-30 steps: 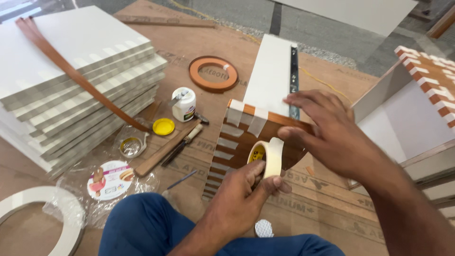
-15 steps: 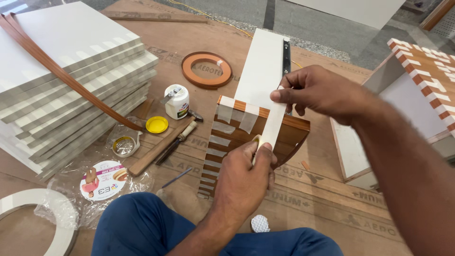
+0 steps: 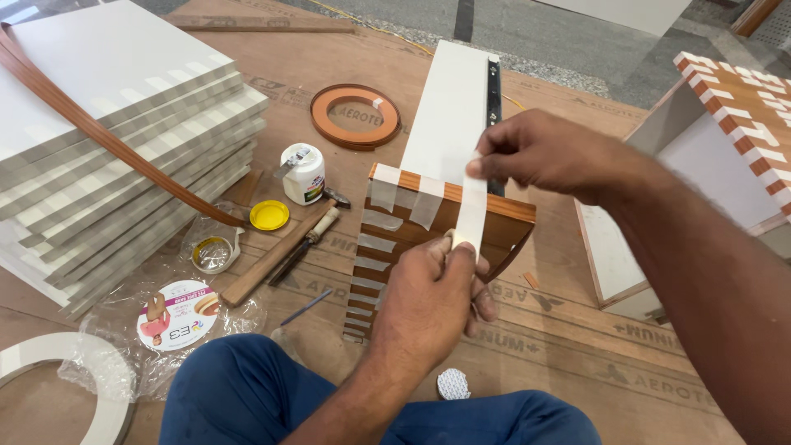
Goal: The person applies a wooden edge banding strip to the edge of a white drawer box using glue and a small tool. They then use masking tape to secure the edge banding in place while it sets.
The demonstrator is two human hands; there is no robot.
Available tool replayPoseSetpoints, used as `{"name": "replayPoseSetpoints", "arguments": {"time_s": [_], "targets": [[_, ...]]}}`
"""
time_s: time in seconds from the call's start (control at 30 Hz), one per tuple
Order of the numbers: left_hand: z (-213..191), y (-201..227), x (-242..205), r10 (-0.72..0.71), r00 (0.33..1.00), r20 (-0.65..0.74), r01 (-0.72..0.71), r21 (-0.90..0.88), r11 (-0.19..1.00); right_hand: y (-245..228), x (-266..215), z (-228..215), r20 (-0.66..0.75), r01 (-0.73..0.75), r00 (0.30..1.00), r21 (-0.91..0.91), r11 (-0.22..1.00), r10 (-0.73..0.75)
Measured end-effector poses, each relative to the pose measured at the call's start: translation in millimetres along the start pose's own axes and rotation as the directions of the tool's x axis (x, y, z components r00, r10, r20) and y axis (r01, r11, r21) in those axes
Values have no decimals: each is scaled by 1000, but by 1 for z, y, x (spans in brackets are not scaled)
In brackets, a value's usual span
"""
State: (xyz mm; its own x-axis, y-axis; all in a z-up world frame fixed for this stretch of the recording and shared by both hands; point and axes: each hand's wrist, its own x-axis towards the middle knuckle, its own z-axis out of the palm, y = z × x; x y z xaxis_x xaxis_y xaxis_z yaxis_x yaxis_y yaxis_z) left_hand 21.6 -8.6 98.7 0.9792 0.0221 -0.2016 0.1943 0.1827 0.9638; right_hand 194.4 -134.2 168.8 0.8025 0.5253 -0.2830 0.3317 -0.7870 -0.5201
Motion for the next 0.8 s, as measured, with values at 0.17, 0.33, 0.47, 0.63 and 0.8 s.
{"name": "replayPoseSetpoints", "arguments": {"time_s": [0.17,0.33,0.47,0.63,0.8], "targets": [[-3,-19,10,-36,999,1,36,59,998,6,4,5,91,185,981,-179,966,-171],[-2,-23,13,-43,999,-21,44,91,995,9,10,3,231,52,973,-85,995,-31],[-2,-26,15,-54,998,-19,55,62,997,12,27,-1,240,145,970,-422,895,-44],[-3,-32,19,-60,998,-11,60,-13,998,16,20,1,84,173,985,-591,788,-153],[-6,-40,25,-55,998,-2,55,3,998,24,-35,32,-183,356,868,-419,835,-462]]}}
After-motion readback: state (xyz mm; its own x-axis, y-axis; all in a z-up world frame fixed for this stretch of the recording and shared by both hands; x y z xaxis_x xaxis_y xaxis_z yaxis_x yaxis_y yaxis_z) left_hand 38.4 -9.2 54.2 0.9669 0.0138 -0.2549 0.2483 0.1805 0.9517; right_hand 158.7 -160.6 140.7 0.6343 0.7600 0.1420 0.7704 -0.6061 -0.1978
